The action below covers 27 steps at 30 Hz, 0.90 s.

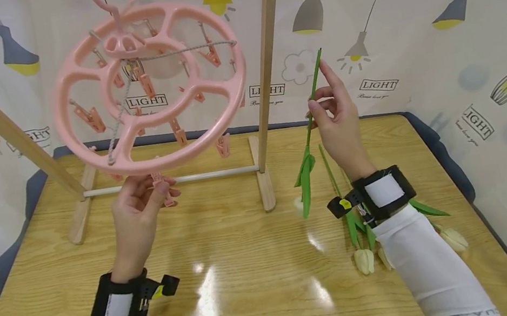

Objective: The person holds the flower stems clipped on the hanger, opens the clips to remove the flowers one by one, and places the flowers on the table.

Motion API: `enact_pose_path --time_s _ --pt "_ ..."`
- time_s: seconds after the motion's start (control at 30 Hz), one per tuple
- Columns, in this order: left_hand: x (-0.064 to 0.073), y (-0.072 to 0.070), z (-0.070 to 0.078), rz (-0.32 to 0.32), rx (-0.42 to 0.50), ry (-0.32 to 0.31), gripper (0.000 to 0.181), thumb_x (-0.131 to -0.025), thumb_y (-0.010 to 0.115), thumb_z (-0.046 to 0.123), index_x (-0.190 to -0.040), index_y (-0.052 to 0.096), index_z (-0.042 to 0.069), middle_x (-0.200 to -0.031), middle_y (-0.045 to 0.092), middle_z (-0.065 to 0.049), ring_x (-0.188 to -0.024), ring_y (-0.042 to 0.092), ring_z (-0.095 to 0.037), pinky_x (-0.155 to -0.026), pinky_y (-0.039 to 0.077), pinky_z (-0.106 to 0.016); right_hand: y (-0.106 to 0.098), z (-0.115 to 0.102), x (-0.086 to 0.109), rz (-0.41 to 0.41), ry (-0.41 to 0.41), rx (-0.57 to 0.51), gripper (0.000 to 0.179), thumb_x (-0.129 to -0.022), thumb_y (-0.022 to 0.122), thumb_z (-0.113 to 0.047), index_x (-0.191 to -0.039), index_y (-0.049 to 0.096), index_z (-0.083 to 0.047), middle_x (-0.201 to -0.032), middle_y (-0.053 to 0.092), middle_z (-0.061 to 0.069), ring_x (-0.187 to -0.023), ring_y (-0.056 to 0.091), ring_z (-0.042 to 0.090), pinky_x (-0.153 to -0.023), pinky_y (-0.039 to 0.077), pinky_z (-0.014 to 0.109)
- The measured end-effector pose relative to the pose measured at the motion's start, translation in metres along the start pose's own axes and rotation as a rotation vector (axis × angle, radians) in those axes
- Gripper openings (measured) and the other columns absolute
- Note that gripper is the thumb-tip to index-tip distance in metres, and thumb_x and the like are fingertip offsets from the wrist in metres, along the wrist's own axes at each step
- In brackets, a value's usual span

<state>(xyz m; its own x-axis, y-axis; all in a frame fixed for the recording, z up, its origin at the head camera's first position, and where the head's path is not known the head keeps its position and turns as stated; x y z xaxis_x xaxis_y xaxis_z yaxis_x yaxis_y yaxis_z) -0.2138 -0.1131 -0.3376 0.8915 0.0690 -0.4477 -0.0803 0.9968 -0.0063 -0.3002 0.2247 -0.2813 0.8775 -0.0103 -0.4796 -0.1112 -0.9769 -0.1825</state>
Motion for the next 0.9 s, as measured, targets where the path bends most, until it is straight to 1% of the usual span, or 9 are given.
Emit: enact_pose_path --time_s 0.07,0.17,0.3,0.47,0.53,0.67,0.73,0.83,0.9 --pt "0.000 0.000 0.000 -0.001 0.001 0.005 0.026 -0.092 0.063 0.002 -0.116 0.057 -0.005 -0.093 0.067 0.012 -0.076 0.067 -0.007 -0.062 0.058 -0.014 -0.005 0.005 -0.001 0.007 0.023 0.049 0.061 -0.098 0.050 0.000 -0.152 0.030 -0.020 -0.098 0.050 -0.005 -0.076 0.055 0.009 -0.063 0.051 0.011" --pt "0.000 0.000 0.000 -0.002 0.003 0.011 0.026 -0.091 0.063 0.002 -0.116 0.057 -0.004 -0.093 0.067 0.012 -0.076 0.067 -0.007 -0.062 0.058 -0.014 -0.012 0.013 -0.003 0.014 0.056 0.090 0.061 -0.098 0.048 0.000 -0.152 0.028 -0.022 -0.098 0.049 -0.006 -0.076 0.055 0.008 -0.063 0.051 0.011" --pt "0.000 -0.001 0.000 0.000 0.003 0.011 0.025 -0.091 0.063 0.002 -0.115 0.057 -0.004 -0.093 0.067 0.012 -0.075 0.067 -0.007 -0.061 0.058 -0.014 -0.020 0.022 -0.005 0.026 0.082 0.113 0.061 -0.099 0.048 -0.001 -0.153 0.028 -0.022 -0.097 0.049 -0.006 -0.074 0.054 0.008 -0.061 0.051 0.010" --pt "0.001 -0.001 -0.001 0.003 0.005 0.002 0.025 -0.092 0.063 0.002 -0.115 0.057 -0.004 -0.093 0.067 0.012 -0.076 0.067 -0.007 -0.061 0.058 -0.014 -0.026 0.031 -0.006 0.038 0.113 0.183 0.061 -0.099 0.048 -0.003 -0.152 0.029 -0.028 -0.097 0.049 -0.007 -0.074 0.054 0.009 -0.060 0.051 0.009" --pt "0.001 -0.001 -0.001 0.004 0.008 0.000 0.025 -0.092 0.063 0.003 -0.115 0.057 -0.003 -0.093 0.067 0.012 -0.076 0.067 -0.007 -0.061 0.058 -0.014 -0.028 0.036 -0.006 0.037 0.138 0.209 0.061 -0.099 0.049 -0.005 -0.151 0.029 -0.029 -0.097 0.048 -0.008 -0.074 0.054 0.009 -0.059 0.051 0.009" --pt "0.001 -0.001 -0.002 0.001 0.025 -0.001 0.025 -0.092 0.063 0.002 -0.115 0.057 -0.003 -0.093 0.067 0.012 -0.076 0.067 -0.008 -0.061 0.058 -0.015 -0.031 0.051 -0.004 0.009 0.204 0.298 0.060 -0.100 0.048 -0.008 -0.152 0.027 -0.030 -0.097 0.045 -0.008 -0.072 0.051 0.009 -0.058 0.050 0.009" --pt "0.001 -0.001 -0.003 -0.001 0.033 -0.001 0.025 -0.092 0.063 0.002 -0.115 0.057 -0.003 -0.093 0.066 0.011 -0.076 0.067 -0.008 -0.061 0.058 -0.015 -0.032 0.060 -0.003 -0.016 0.236 0.367 0.060 -0.101 0.047 -0.011 -0.153 0.025 -0.031 -0.098 0.045 -0.007 -0.071 0.049 0.010 -0.058 0.051 0.009" --pt "0.001 -0.002 -0.003 0.000 0.031 0.000 0.025 -0.092 0.063 0.002 -0.115 0.057 -0.004 -0.093 0.066 0.011 -0.076 0.068 -0.008 -0.061 0.058 -0.015 -0.032 0.071 -0.001 -0.050 0.257 0.454 0.059 -0.101 0.046 -0.011 -0.153 0.024 -0.029 -0.101 0.048 0.000 -0.070 0.050 0.014 -0.057 0.049 0.010" --pt "0.002 -0.002 -0.003 0.003 0.024 0.001 0.025 -0.092 0.062 0.002 -0.115 0.056 -0.005 -0.093 0.066 0.011 -0.076 0.068 -0.008 -0.061 0.058 -0.014 -0.031 0.079 -0.001 -0.074 0.262 0.510 0.058 -0.101 0.046 -0.011 -0.153 0.026 -0.025 -0.103 0.050 0.007 -0.070 0.051 0.014 -0.056 0.046 0.012"
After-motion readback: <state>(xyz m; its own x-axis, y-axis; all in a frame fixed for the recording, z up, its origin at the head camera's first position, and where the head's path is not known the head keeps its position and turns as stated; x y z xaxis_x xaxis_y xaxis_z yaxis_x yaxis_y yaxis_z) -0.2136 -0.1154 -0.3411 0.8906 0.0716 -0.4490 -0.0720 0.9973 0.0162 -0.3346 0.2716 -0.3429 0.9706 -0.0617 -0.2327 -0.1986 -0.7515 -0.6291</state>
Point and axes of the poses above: each hand's wrist, its own x-axis away from the middle knuckle, its own y-axis out of the palm, z = x × y, the point moved 9 cm from there along -x, towards the middle knuckle
